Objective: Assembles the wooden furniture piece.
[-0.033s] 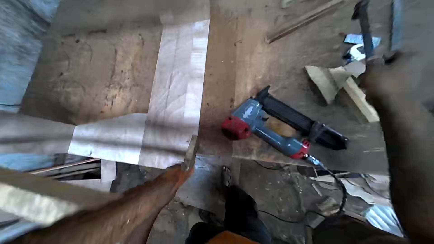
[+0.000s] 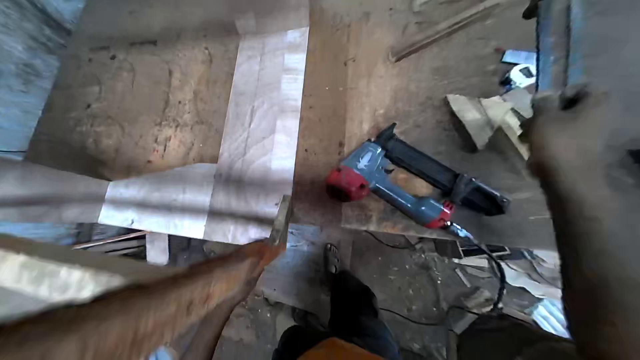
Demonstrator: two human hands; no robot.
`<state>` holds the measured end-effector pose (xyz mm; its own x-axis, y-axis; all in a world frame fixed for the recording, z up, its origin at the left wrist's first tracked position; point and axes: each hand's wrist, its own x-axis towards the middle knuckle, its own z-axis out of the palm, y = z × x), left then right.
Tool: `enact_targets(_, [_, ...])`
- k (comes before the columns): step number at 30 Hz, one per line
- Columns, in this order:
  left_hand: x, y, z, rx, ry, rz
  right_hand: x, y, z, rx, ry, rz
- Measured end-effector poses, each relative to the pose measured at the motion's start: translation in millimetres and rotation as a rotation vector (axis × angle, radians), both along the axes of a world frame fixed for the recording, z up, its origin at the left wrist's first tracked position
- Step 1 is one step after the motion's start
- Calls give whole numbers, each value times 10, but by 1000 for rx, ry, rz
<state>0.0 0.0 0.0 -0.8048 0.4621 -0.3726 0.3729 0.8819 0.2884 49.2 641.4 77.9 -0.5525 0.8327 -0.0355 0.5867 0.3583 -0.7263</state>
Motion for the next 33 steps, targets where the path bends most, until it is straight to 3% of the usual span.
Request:
enact_targets(3, [86,-238,205,239,-71,152,797,-1305,182,-7,152,294])
enact_targets(6, [125,-227,817,483,-22,152,1397,-2386,17,-60,123,586])
enact_targets(9, [29,-92,1279,767,66,34,1745,-3116,-294,-5,-124,844])
enact_targets(12, [-43,211,1536,932,-13,-30,1809,-3544,-462,94,-432,1192])
enact_targets(15, [-19,440,1574,943,-116,10,1545,-3560,-494,343,-261,1480])
enact_targets(19, [-91,480,1456,894,-42,1,1188,-3335,-537,508,-385,1156])
enact_targets(20, [-108,488,1473,881,-31,0,1198,-3361,-514,544,-392,1153])
enact_targets(24, [-127,482,1466,917,-30,-31,1192,-3329,-429,720,-174,1499])
enact_targets(28, [-90,502,1476,880,0,-31,1007,-3274,-406,591,-509,1195])
enact_targets(31, [-104,494,1465,865,16,-17,1104,-3331,-380,665,-340,1426])
enact_targets(33, [-107,486,1439,868,3,-20,1075,-3229,-396,648,-314,1425])
